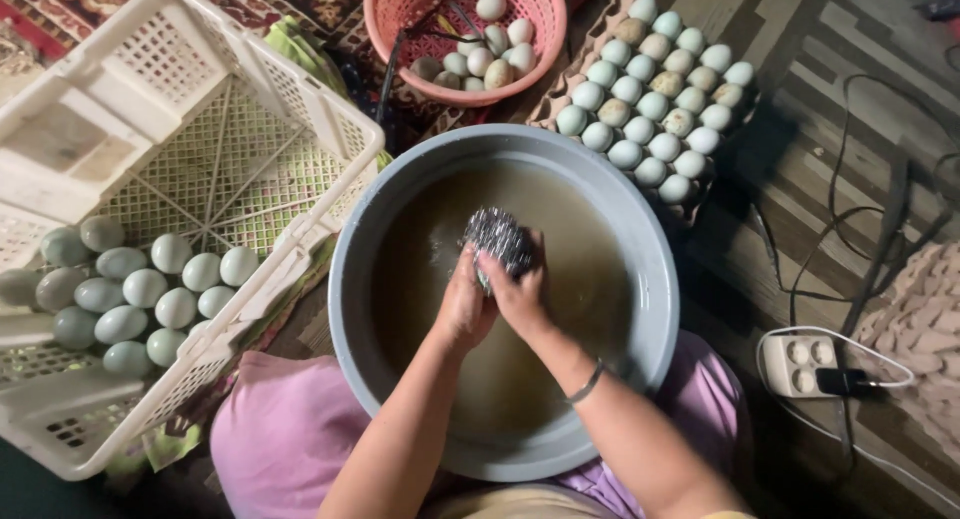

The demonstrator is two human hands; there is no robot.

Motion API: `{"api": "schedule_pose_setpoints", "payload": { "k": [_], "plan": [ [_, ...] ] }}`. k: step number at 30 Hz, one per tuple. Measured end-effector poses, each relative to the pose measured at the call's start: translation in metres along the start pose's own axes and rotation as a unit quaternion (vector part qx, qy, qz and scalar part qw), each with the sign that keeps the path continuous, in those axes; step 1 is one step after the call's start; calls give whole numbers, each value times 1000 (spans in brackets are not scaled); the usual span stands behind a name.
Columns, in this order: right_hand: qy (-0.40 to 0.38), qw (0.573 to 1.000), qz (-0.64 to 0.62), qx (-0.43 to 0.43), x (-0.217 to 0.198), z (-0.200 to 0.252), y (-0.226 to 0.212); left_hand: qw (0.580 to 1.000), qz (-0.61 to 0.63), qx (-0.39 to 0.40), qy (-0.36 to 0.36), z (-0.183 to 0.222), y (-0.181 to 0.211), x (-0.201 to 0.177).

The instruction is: Washing individual eggs in a basin of water using a steel wool scrubber and transferring them from one container to another.

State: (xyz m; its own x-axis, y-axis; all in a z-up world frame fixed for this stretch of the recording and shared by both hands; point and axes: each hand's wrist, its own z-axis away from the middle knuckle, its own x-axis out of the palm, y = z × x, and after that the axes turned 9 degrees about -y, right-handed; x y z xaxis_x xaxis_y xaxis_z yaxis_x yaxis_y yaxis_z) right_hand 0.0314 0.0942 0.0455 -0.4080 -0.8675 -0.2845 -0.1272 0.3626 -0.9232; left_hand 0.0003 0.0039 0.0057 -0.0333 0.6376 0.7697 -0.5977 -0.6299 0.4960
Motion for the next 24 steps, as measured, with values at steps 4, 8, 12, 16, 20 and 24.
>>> {"api": "schedule_pose_setpoints", "payload": {
  "k": [4, 8, 12, 16, 20, 24],
  "plan": [
    [5, 995, -56, 79, 2, -6, -19, 996, -56, 14, -64, -9, -11, -9],
    [-18, 998, -56, -10, 1, 5, 7, 998, -53, 14, -23, 10, 6, 19],
    [-48, 998, -33, -36, -3, 2, 21, 995, -93, 2, -22, 4, 3, 15],
    [1, 996, -73, -59, -9, -14, 28, 992, -123, -18, 5, -2, 3, 3],
    [-46, 969, 166, 177, -38, -40, 72, 913, -405, 5, 37, -5, 2, -12],
    [-133, 867, 357, 320, -65, -47, 78, 706, -708, -28, 18, -26, -25, -47]
  ]
}}
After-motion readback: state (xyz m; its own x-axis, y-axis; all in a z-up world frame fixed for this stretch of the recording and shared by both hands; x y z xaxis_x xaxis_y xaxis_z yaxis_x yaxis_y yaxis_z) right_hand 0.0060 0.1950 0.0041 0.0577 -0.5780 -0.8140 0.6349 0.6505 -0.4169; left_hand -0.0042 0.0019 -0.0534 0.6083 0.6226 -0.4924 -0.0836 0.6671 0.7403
